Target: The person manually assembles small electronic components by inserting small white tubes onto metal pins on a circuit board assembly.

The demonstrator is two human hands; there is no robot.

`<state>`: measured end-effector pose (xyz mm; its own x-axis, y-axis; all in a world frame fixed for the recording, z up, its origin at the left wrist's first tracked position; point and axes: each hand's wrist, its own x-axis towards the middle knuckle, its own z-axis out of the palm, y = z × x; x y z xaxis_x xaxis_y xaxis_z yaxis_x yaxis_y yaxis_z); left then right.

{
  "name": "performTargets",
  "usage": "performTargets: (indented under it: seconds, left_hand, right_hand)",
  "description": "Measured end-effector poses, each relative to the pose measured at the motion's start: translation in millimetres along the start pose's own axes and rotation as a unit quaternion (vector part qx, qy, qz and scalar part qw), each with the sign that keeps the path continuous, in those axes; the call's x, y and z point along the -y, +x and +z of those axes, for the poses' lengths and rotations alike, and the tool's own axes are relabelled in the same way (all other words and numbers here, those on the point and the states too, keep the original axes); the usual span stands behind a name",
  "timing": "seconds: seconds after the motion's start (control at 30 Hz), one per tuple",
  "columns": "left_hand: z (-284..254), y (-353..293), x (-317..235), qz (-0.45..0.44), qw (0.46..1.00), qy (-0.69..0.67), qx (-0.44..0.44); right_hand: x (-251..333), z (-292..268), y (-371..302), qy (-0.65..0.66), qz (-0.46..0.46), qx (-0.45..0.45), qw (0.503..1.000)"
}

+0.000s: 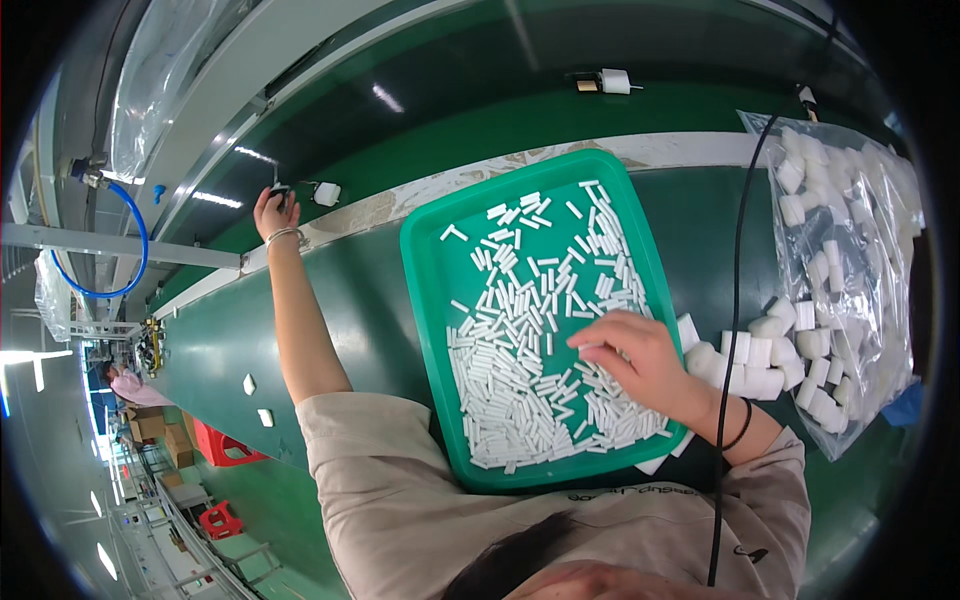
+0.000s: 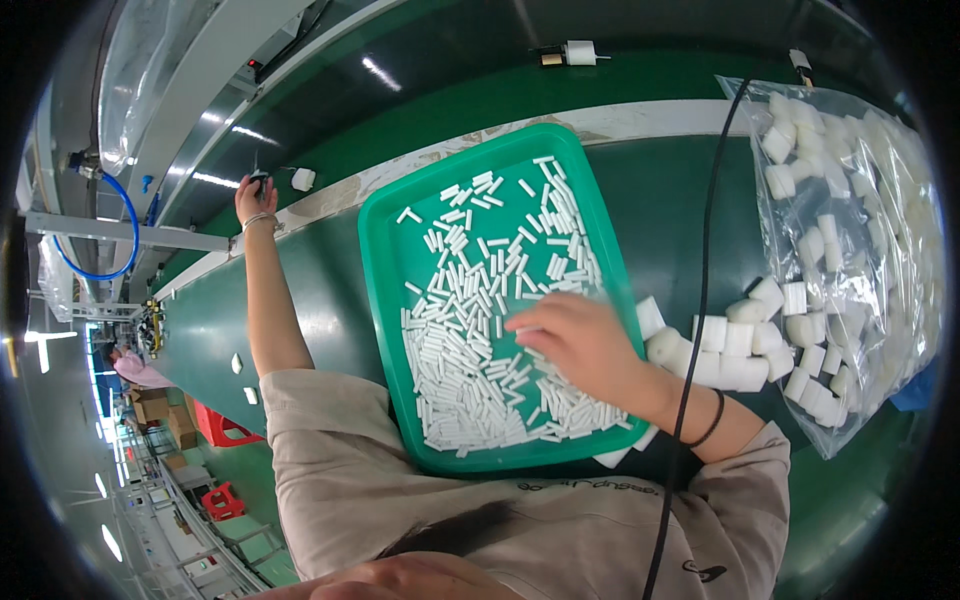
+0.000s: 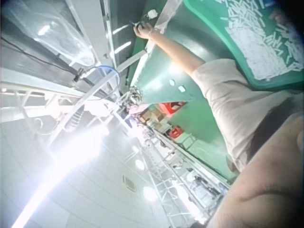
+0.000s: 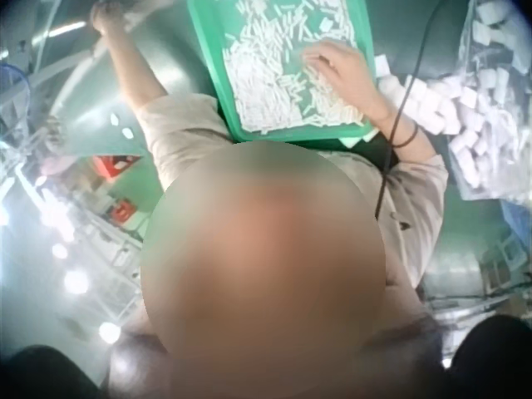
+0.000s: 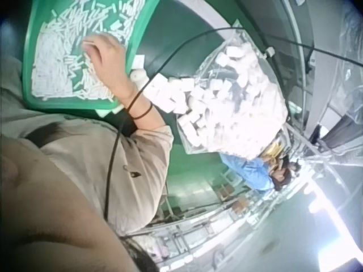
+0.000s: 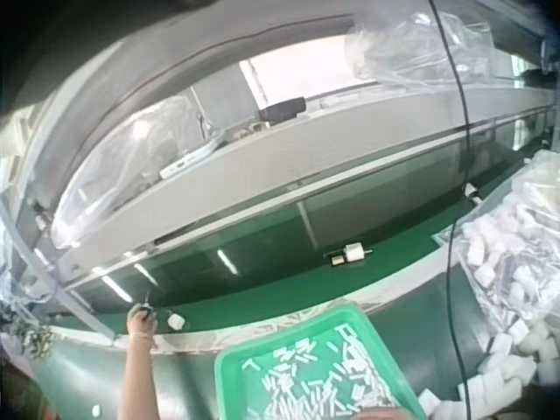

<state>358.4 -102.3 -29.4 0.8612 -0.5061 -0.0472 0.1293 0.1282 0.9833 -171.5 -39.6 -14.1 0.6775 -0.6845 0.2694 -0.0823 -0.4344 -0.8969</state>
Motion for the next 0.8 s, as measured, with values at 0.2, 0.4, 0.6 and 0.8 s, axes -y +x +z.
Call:
performTargets:
  seconds: [0.2,0.4,0.6,0.8]
  left_hand:
    - [63.9,-155.0,0.0,0.02,0.943,0.07,0.324]
    - [90.8,-331.1,-9.1,-0.041,0.869,0.091,0.485]
    - [81.8,-351.1,2.0,-0.185,0.842,0.082,0.501]
    - [79.2,-351.2,3.2,-0.228,0.844,0.075,0.48]
  right_hand:
    - [-0.1,-1.5,-1.4,0.074,0.069,-0.063,0.993]
    - [-6.1,-5.0,-4.2,0.184,0.059,-0.167,0.967]
    - [-3.1,-5.7,-6.0,0.251,0.05,-0.184,0.949]
    - [-1.9,-5.3,-8.1,0.219,0.044,-0.175,0.959]
